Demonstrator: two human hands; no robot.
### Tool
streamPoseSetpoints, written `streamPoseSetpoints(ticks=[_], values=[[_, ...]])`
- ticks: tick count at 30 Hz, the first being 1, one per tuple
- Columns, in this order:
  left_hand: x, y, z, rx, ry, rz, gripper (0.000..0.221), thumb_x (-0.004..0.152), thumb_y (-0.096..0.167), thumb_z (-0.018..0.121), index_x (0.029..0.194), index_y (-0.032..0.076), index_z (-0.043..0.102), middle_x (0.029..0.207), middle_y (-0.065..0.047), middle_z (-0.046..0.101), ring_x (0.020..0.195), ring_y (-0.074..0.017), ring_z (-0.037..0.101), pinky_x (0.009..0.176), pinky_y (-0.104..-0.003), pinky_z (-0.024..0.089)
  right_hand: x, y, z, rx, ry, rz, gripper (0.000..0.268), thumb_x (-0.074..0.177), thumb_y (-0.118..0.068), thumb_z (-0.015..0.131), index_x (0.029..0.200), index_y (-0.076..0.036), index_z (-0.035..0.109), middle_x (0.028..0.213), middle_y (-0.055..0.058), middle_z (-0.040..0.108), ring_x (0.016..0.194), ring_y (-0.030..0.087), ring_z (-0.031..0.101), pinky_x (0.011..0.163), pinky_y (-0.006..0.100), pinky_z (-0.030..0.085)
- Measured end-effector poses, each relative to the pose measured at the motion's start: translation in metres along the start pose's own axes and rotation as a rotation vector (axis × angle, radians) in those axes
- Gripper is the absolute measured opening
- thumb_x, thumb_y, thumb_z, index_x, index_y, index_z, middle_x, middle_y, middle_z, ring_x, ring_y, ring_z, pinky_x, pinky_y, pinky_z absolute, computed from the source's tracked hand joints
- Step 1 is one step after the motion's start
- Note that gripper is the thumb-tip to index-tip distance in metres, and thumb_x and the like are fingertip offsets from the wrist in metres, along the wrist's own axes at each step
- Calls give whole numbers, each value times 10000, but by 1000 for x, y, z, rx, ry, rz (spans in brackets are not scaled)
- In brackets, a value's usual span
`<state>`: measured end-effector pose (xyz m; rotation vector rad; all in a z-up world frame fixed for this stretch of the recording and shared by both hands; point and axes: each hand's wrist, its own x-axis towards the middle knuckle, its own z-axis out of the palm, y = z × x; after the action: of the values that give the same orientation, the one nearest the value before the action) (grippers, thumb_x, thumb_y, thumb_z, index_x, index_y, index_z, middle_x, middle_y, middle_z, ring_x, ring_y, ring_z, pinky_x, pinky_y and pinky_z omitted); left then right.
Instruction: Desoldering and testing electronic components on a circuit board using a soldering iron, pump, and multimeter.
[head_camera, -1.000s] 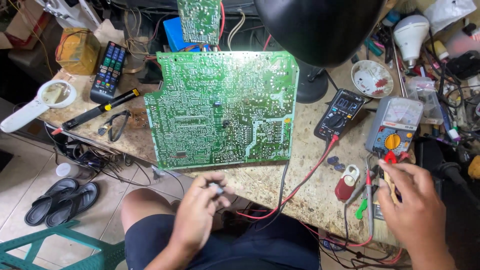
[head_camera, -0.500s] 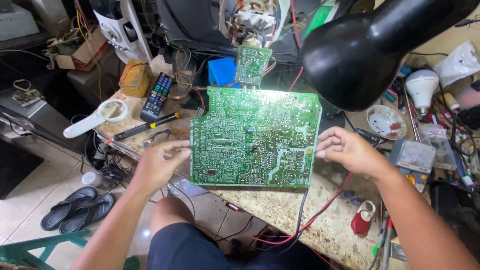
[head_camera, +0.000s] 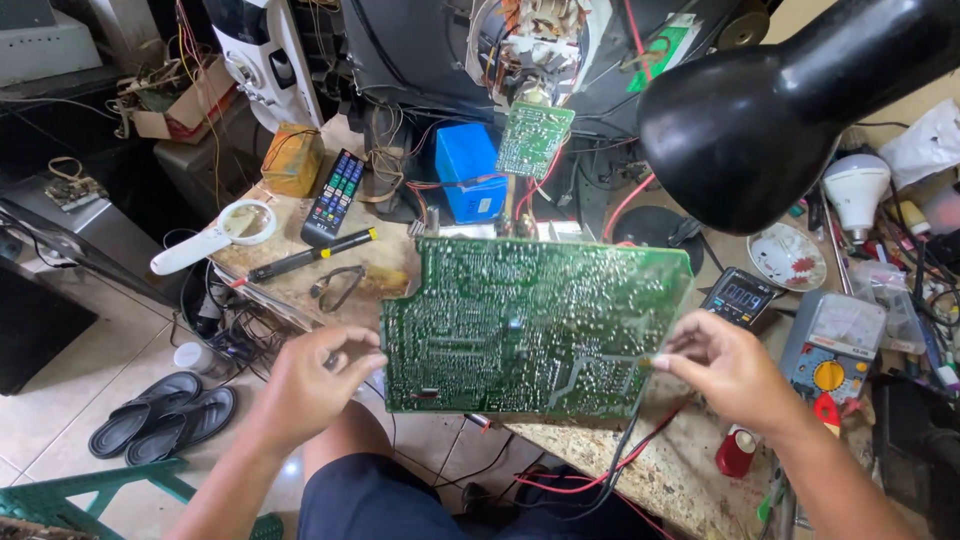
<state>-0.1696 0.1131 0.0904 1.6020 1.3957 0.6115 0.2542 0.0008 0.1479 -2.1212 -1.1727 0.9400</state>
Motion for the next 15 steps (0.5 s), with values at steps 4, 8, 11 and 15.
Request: streamPoseSetpoints(ticks=[4,8,11,15], values=[[-14,-45,2,171,130,349,109,774,245,835,877,218,809,895,91,830,504,-91,531,541,-245,464,-16,61,6,-106,6,-205,175,798,-213,825,861,-82,727,857,75,794,903,214,830,895,338,725],[-33,-52,0,190,219,781,62,857,124,725,903,124,766,880,-16,803,789,-168,783,707,-305,608,-27,91,16,-17,174,-559,195,759,-151,842,946,-102,816,900,29,833,833,149,802,789,301,643],[-43,-28,-6,247,250,986,82,905,63,661,912,72,742,888,-33,791,790,-186,789,671,-331,624,-17,125,9,-63,164,-909,162,800,-160,783,951,-142,727,832,0,756,736,163,762,691,327,616],[-47,-23,-14,430,383,1187,79,933,147,677,999,135,716,1022,21,786,785,-129,753,603,-342,569,24,241,-13,-404,396,-951,223,778,-244,794,923,-95,717,783,50,710,725,219,721,666,386,541]])
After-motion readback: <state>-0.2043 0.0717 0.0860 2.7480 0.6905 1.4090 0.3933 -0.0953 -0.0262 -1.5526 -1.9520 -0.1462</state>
